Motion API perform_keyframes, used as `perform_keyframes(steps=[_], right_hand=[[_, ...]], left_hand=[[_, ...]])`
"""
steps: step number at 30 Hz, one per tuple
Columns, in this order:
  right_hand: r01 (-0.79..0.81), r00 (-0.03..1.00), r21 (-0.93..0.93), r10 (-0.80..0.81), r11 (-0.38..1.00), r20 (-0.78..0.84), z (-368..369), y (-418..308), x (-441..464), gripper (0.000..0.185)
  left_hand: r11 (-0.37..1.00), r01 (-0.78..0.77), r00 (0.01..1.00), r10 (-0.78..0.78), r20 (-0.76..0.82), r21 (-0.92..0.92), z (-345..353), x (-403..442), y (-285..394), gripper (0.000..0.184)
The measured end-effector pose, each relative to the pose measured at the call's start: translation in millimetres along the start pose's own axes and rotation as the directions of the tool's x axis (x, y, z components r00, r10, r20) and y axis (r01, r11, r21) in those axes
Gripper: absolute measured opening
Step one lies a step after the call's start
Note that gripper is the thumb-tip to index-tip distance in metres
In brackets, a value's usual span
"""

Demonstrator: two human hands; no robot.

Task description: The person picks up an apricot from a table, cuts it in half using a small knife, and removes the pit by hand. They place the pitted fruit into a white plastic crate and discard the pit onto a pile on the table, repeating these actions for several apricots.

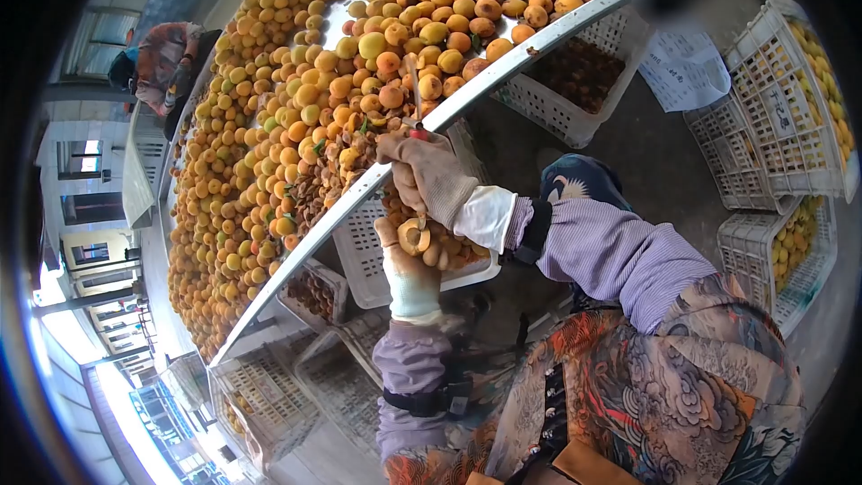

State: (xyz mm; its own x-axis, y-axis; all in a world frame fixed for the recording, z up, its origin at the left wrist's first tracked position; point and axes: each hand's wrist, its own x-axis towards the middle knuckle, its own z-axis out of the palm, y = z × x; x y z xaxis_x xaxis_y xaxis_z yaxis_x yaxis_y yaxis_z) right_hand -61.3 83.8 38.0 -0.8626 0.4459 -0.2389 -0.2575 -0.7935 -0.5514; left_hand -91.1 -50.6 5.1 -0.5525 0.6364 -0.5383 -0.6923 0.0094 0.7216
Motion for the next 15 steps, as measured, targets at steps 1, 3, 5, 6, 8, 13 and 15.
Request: perform_keyframes(steps=[1, 3, 5, 6, 8, 13, 15], right_hand=[[-0.024, 0.999, 0.028, 0.025, 0.999, -0.040, -1, 1, 2, 0.014], [-0.047, 0.996, 0.055, 0.051, 0.997, -0.077, -3, 5, 3, 0.018], [-0.091, 0.992, 0.118, 0.100, 0.989, -0.075, -4, 10, 2, 0.019], [-0.114, 0.990, 0.147, 0.125, 0.983, -0.067, -5, 12, 3, 0.019], [-0.109, 0.989, 0.172, 0.123, 0.979, -0.076, 2, 5, -1, 0.019], [-0.001, 0.999, 0.051, 0.003, 0.999, -0.033, 5, 1, -4, 0.018], [0.022, 1.000, 0.034, -0.022, 0.999, 0.006, 4, -1, -4, 0.018]], left_hand=[[1.000, 0.028, 1.000, -0.028, -0.005, -0.009, -4, 1, -2, 0.064], [0.998, 0.054, 0.998, -0.054, -0.010, -0.019, -8, 5, -7, 0.067], [0.995, 0.047, 0.994, -0.038, 0.101, -0.090, -9, 8, -12, 0.069], [0.995, 0.043, 0.994, -0.034, 0.100, -0.090, -9, 9, -11, 0.069], [0.982, 0.092, 0.978, -0.058, 0.201, -0.162, -9, 7, -8, 0.068], [0.947, 0.172, 0.929, -0.064, 0.365, -0.270, -5, 7, -2, 0.064], [0.927, 0.121, 0.958, -0.016, 0.288, -0.354, 10, -3, 7, 0.052]])
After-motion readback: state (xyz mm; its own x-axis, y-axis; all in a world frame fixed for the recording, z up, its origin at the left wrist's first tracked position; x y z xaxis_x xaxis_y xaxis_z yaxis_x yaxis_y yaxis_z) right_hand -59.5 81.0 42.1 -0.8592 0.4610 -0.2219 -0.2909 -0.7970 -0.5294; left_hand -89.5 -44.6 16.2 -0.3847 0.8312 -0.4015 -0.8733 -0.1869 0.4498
